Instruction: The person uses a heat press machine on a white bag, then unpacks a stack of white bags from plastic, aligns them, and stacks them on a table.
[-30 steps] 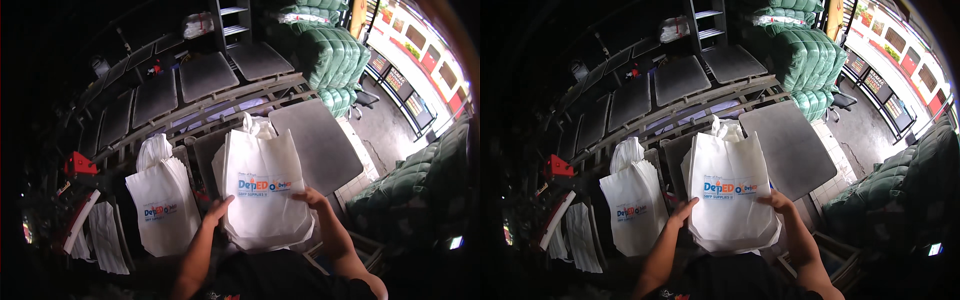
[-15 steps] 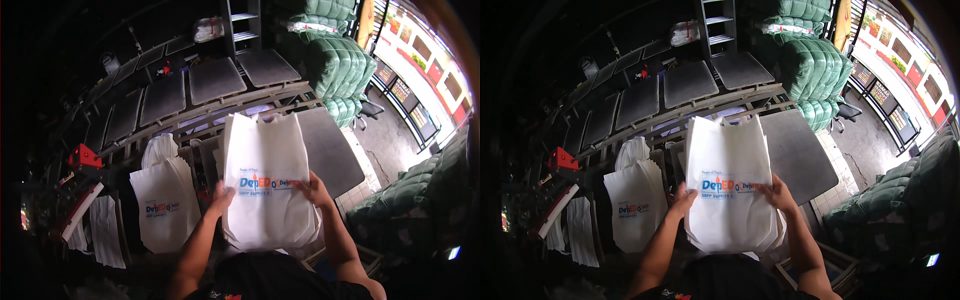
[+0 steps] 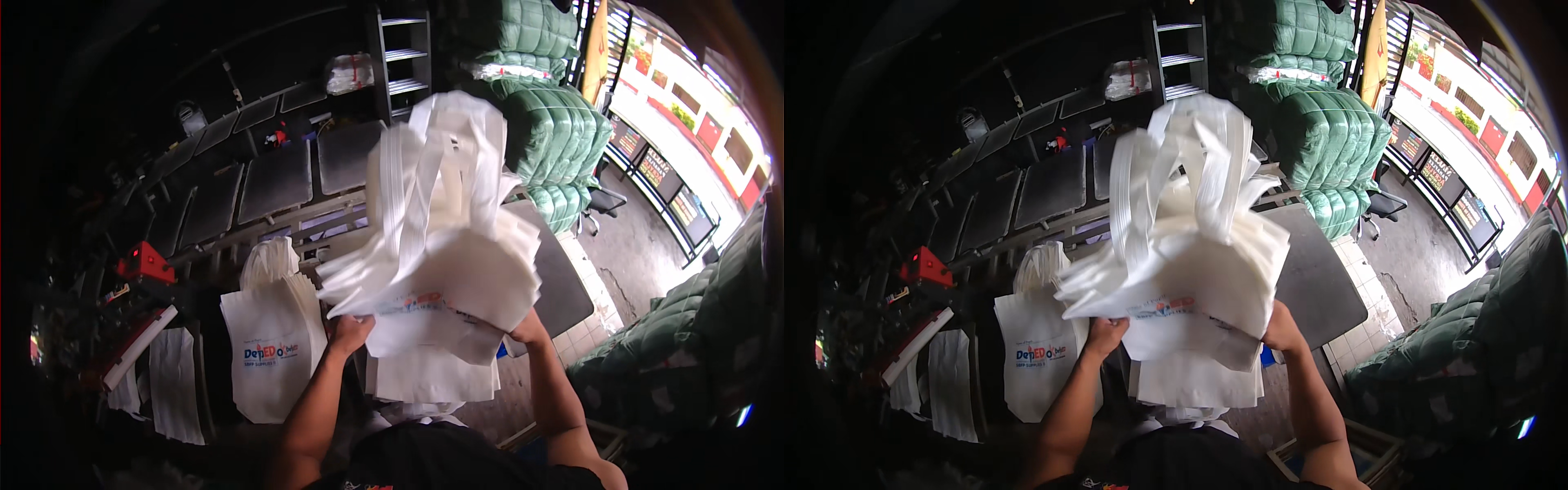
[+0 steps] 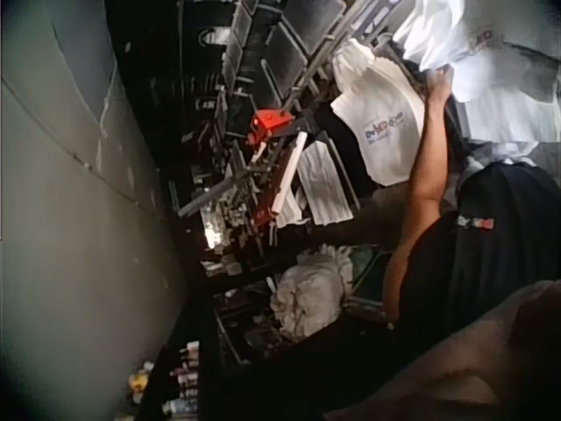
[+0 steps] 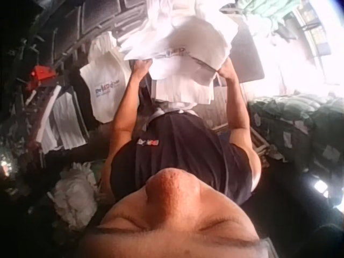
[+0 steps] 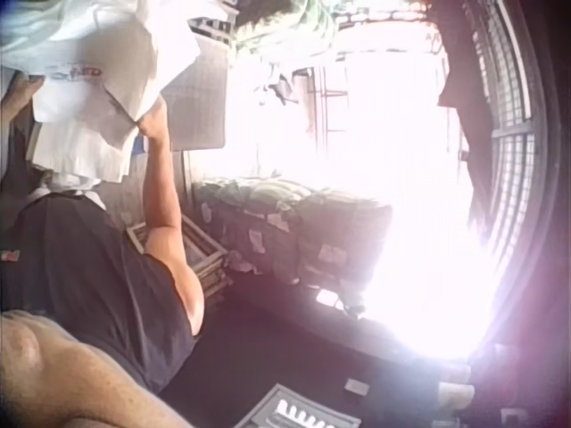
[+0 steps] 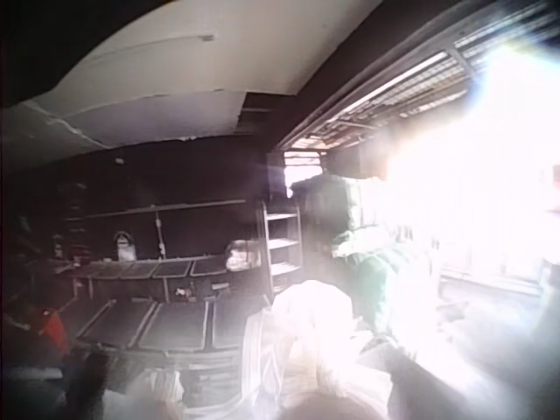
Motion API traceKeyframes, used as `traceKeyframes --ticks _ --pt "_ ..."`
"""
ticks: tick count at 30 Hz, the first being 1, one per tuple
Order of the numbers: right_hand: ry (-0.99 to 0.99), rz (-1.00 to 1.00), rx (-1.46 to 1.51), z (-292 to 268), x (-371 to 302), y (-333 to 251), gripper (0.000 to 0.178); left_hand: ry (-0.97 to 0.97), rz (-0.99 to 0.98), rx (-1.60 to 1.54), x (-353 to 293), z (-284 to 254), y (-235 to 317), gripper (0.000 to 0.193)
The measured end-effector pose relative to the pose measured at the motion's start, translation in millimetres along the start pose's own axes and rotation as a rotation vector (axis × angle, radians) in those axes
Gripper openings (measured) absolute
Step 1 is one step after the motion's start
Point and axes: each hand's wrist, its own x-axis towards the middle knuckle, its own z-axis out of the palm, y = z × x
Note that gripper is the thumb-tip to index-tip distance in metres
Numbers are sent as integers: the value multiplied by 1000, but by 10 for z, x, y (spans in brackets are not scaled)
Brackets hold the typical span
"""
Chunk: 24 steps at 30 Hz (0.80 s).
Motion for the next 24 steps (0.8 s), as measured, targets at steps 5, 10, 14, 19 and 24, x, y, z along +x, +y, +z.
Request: traceKeyframes --ticks 5,10,14,19,24 --pt "19 168 163 459 -28 -276 51 69 213 -80 7 192 -1074 55" --pt "-88 -132 -136 426 220 -558 55 128 365 188 149 26 -825 43" --pt "-48 -208 23 108 505 -1297 38 -67 201 -606 229 -437 -577 50" --pt "156 213 592 -218 378 -1207 30 -399 291 -998 -246 -610 1030 71" --pt "260 451 645 19 162 225 44 -408 -141 -1015 -128 -365 515 79"
